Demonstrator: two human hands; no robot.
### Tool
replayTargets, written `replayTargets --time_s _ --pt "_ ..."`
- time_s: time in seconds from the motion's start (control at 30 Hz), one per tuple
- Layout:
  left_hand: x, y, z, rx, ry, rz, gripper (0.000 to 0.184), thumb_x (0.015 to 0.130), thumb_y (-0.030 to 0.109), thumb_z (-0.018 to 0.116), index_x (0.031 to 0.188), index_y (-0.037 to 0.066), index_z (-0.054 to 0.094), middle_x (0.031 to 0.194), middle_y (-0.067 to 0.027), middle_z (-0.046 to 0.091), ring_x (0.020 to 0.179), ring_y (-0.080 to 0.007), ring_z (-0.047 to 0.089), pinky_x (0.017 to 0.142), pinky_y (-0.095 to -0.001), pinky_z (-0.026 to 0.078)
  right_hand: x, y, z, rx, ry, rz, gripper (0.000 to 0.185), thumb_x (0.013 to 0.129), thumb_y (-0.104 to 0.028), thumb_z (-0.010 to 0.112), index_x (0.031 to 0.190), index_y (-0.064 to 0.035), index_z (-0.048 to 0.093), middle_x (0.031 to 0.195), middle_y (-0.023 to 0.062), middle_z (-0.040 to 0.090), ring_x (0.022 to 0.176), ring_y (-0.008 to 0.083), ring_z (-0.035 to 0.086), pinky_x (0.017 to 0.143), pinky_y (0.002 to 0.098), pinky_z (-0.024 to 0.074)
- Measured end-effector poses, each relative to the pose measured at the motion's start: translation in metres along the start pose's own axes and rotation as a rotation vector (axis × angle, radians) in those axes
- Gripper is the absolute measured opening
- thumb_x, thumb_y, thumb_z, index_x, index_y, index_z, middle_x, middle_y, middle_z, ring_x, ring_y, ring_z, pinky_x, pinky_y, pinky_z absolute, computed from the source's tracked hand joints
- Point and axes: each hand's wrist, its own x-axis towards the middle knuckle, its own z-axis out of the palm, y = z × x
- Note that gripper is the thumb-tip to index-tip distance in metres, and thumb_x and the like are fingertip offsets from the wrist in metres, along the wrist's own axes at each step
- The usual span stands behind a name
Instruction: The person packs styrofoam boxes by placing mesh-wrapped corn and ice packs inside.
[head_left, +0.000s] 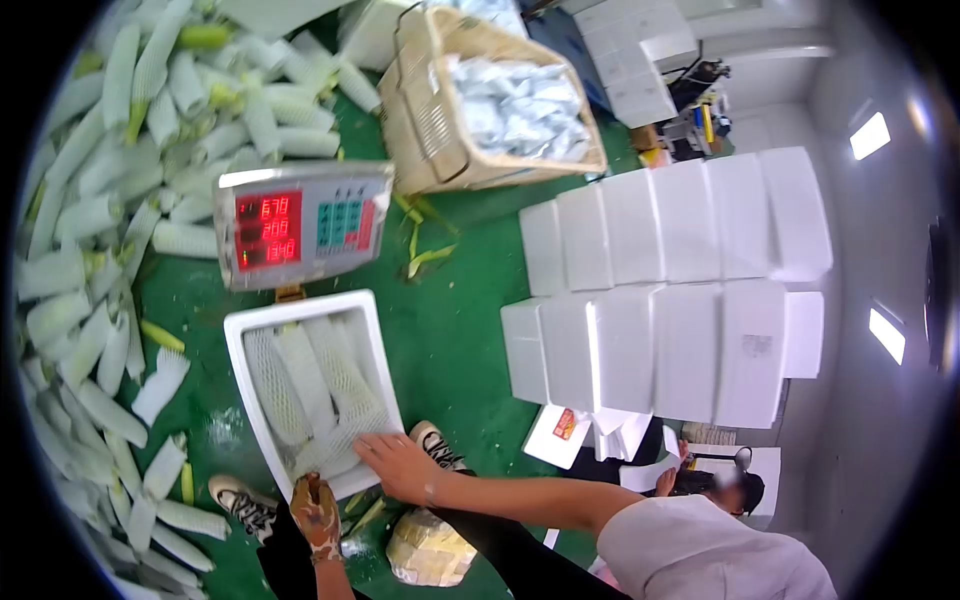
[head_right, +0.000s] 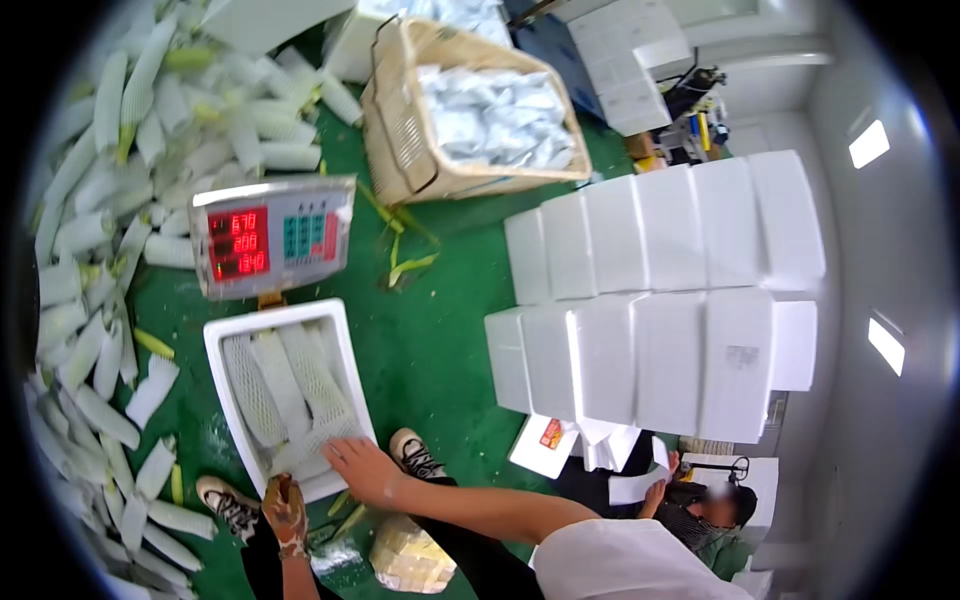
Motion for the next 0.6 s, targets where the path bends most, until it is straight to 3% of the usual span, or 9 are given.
replayTargets --time_s 0.03,0.1,0.17,0.23,0.3,0.4,0.5,0.57,0.6 --pt "0.007 0.001 0.006 -0.036 -0.378 0.035 0.029 0.094 0.012 0.051 0.068 0.000 0.045 0.063 -0.0055 0.041 0.049 -0.0168 0.027 0.047 -0.0266 0.031 -0.013 0.000 -0.040 0.184 -0.053 0.056 0.049 0.068 -0.011 0.062 0.115 -0.0020 0.051 0.115 0.0147 0.053 0.113 0.0310 0.047 0.093 0.0413 0.0390" --pt "0.009 0.009 -0.014 -0.018 -0.161 -0.152 0.028 0.093 0.011 0.052 0.067 0.001 0.046 0.062 -0.0058 0.042 0.045 -0.0159 0.027 0.042 -0.0278 0.030 -0.020 0.025 -0.110 0.315 -0.229 0.270 0.050 0.068 -0.012 0.062 0.115 -0.0011 0.050 0.114 0.0186 0.052 0.108 0.0345 0.050 0.091 0.0424 0.0418" --pt "0.010 0.026 0.003 0.714 -0.248 0.003 0.026 0.092 0.009 0.052 0.068 0.001 0.047 0.060 -0.0056 0.041 0.044 -0.0153 0.027 0.040 -0.0293 0.032 -0.034 0.074 -0.170 0.197 -0.044 0.378 0.050 0.070 -0.017 0.064 0.114 0.0004 0.048 0.106 0.0195 0.055 0.102 0.0358 0.052 0.089 0.0435 0.0434" --pt "0.013 0.026 0.004 -0.025 0.165 -0.122 0.020 0.088 0.007 0.055 0.072 -0.004 0.050 0.059 -0.0060 0.040 0.043 -0.0147 0.030 0.039 -0.0314 0.035 -0.022 0.148 -0.230 0.295 0.012 0.554 0.042 0.075 -0.018 0.063 0.111 -0.0004 0.049 0.099 0.0205 0.056 0.092 0.0356 0.057 0.080 0.0421 0.0477" --pt "0.007 0.036 0.039 0.061 -0.135 -0.200 0.014 0.086 0.006 0.060 0.077 -0.005 0.057 0.073 -0.0109 0.054 0.051 -0.0162 0.042 0.047 -0.0282 0.036 0.003 0.233 -0.276 0.185 0.134 0.585 0.036 0.074 -0.018 0.064 0.103 -0.0021 0.050 0.091 0.0179 0.059 0.083 0.0337 0.061 0.070 0.0407 0.0496" --pt "0.005 0.013 0.000 1.887 -0.081 0.376 0.019 0.089 0.010 0.057 0.099 -0.005 0.060 0.079 -0.0158 0.058 0.059 -0.0239 0.051 0.067 -0.0396 0.051 0.062 0.350 -0.311 0.030 0.139 0.602 0.037 0.073 -0.017 0.064 0.104 -0.0023 0.051 0.096 0.0174 0.061 0.087 0.0327 0.061 0.074 0.0413 0.0489" --pt "0.002 -0.012 0.001 1.879 0.047 0.381 0.020 0.090 0.009 0.055 0.103 -0.006 0.059 0.082 -0.0150 0.058 0.060 -0.0226 0.051 0.067 -0.0392 0.051 0.144 0.470 -0.296 -0.107 0.095 0.552 0.042 0.074 -0.021 0.063 0.109 -0.0014 0.051 0.100 0.0182 0.062 0.092 0.0330 0.060 0.081 0.0420 0.0470" --pt "-0.041 -0.046 -0.072 0.767 0.197 0.058 0.022 0.090 0.007 0.053 0.107 -0.005 0.058 0.090 -0.0141 0.062 0.071 -0.0232 0.058 0.068 -0.0361 0.051 0.192 0.517 -0.282 -0.049 0.084 0.542 0.055 0.079 -0.043 0.062 0.111 0.0016 0.055 0.104 0.0215 0.062 0.095 0.0350 0.060 0.086 0.0384 0.0468" --pt "-0.041 -0.069 -0.005 1.242 0.370 0.062 0.022 0.089 0.008 0.054 0.107 -0.005 0.059 0.094 -0.0155 0.062 0.076 -0.0235 0.059 0.069 -0.0355 0.051 0.210 0.511 -0.284 0.219 0.063 0.644 0.062 0.082 -0.052 0.057 0.111 0.0029 0.056 0.106 0.0232 0.062 0.094 0.0357 0.061 0.086 0.0371 0.0467"
